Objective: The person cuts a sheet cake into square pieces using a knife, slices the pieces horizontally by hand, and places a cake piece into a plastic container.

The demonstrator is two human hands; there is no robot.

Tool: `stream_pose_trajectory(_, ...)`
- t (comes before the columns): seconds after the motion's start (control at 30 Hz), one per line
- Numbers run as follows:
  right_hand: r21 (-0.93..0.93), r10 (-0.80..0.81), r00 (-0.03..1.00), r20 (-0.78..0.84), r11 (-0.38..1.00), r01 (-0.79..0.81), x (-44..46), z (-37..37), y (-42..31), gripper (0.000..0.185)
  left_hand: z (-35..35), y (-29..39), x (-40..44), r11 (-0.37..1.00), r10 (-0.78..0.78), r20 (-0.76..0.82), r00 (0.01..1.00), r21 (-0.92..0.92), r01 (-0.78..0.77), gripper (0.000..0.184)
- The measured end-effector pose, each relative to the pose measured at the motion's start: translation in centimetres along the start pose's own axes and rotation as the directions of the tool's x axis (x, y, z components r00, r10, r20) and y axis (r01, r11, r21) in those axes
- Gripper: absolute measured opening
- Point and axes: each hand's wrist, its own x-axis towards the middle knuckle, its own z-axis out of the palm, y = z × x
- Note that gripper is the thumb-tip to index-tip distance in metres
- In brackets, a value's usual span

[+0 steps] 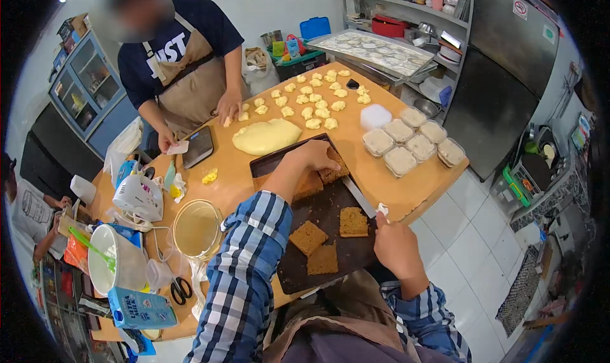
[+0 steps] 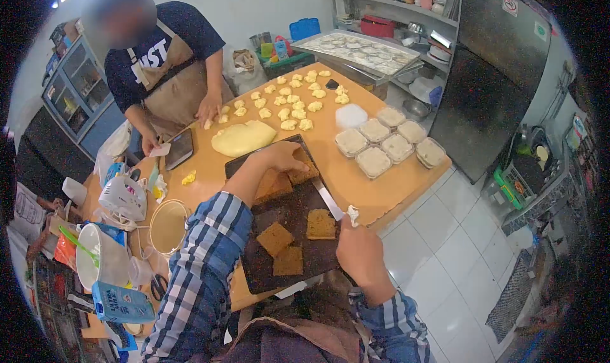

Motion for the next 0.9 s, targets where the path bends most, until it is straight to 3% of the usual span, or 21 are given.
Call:
stream_pose_trajectory(0.1, -0.037, 0.070, 0.995, 0.072, 0.997, -0.067, -1.3, -1.6, -0.2, 0.037, -0.1, -0.4, 0.6, 1.000, -0.015, 0.037, 0.999, 0.008, 0.015, 0.081)
stream_pose_trajectory(0.2, -0.004, 0.000, 0.999, 0.051, 1.000, 0.000, -0.7, -1.1, -0.4, 0.036, 0.2, -0.7, 0.8, 0.999, 0.028, -0.056, 0.998, 0.032, -0.026, 0.077)
stream_pose_trajectory(0.6, 0.017, -0.026, 0.999, 0.038, 1.000, 0.025, 0.5, -0.1, -0.6, 0.037, -0.6, -0.8, 1.0, 0.997, 0.046, 0.005, 0.999, -0.067, -0.045, 0.071)
stream_pose_trajectory(0.7, 0.022, -0.040, 0.999, 0.030, 0.999, 0.039, 0.9, 0.2, -0.7, 0.038, -0.2, -1.6, 1.7, 0.991, 0.047, 0.000, 0.999, -0.124, -0.047, 0.077)
stream_pose_trajectory(0.8, 0.038, -0.045, 0.999, 0.010, 0.998, 0.045, 0.4, 0.0, -0.2, 0.038, -0.3, -1.1, 1.2, 1.000, 0.024, -0.074, 0.997, -0.006, -0.024, 0.082)
stream_pose_trajectory(0.9, 0.044, -0.053, 0.999, 0.007, 0.998, 0.053, 1.2, 0.4, -0.3, 0.038, -0.8, 0.1, 0.0, 0.999, -0.006, -0.031, 0.999, -0.041, 0.004, 0.089)
